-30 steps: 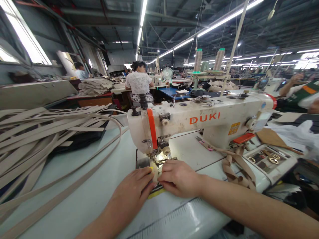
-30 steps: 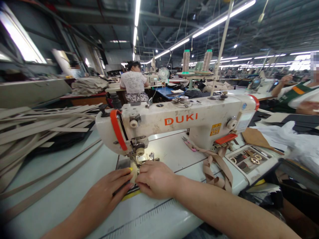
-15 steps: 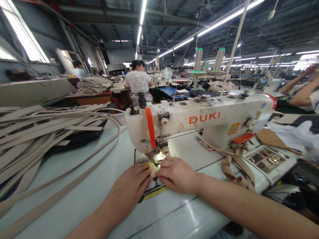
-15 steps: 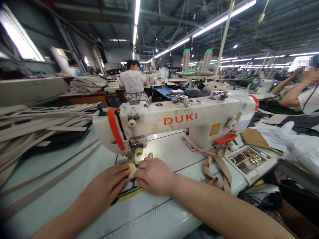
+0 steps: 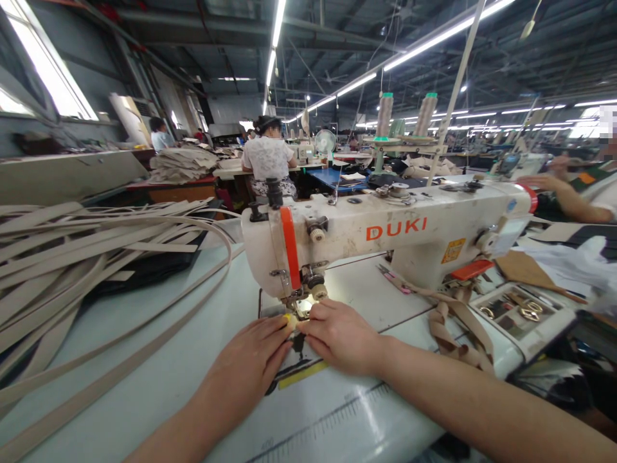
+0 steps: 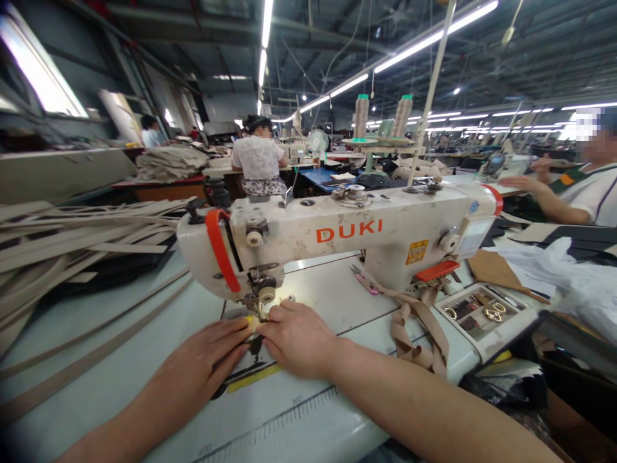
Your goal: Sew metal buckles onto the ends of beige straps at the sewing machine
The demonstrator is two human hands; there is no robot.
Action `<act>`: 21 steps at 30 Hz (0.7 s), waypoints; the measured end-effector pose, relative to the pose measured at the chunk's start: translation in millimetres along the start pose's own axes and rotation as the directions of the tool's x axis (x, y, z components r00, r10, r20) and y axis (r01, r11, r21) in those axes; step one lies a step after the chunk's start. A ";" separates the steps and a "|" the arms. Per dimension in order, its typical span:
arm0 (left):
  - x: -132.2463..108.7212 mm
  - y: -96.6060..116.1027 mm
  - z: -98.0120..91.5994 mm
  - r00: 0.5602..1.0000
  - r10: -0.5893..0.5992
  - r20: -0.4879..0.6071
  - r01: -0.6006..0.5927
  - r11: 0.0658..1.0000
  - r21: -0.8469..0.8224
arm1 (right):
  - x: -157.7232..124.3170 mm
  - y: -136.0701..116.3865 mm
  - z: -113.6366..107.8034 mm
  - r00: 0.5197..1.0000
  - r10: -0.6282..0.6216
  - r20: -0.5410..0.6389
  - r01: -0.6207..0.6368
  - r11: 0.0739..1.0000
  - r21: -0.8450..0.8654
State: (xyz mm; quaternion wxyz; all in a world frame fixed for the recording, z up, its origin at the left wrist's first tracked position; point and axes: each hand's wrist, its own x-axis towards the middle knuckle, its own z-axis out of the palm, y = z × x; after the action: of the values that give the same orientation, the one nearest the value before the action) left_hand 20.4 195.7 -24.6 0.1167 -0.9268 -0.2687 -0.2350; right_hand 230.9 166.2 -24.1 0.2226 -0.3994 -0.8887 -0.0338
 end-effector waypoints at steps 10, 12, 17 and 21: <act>6.9 -5.9 -0.4 0.995 -0.054 0.084 0.055 0.998 -0.009 | 1.8 -2.0 0.3 0.999 0.032 0.013 -0.032 0.999 -0.013; 9.3 -6.2 -1.4 0.995 -0.042 0.087 0.043 0.999 -0.009 | 1.8 -1.9 0.3 0.999 0.032 0.013 -0.032 0.999 -0.010; 15.0 -5.9 -3.9 0.997 -0.009 0.073 0.010 1.000 -0.008 | 0.6 -0.5 2.1 1.000 0.031 -0.002 -0.031 0.999 -0.015; 16.1 -7.5 -3.5 0.996 -0.045 0.083 0.047 0.999 -0.027 | 1.2 -0.5 1.6 1.000 0.030 0.004 -0.030 0.999 -0.016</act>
State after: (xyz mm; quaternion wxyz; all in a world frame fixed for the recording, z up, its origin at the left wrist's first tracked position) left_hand 27.0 207.9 -12.9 0.0867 -0.9309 -0.2911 -0.2029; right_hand 229.2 167.0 -24.9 0.2180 -0.4145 -0.8828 -0.0365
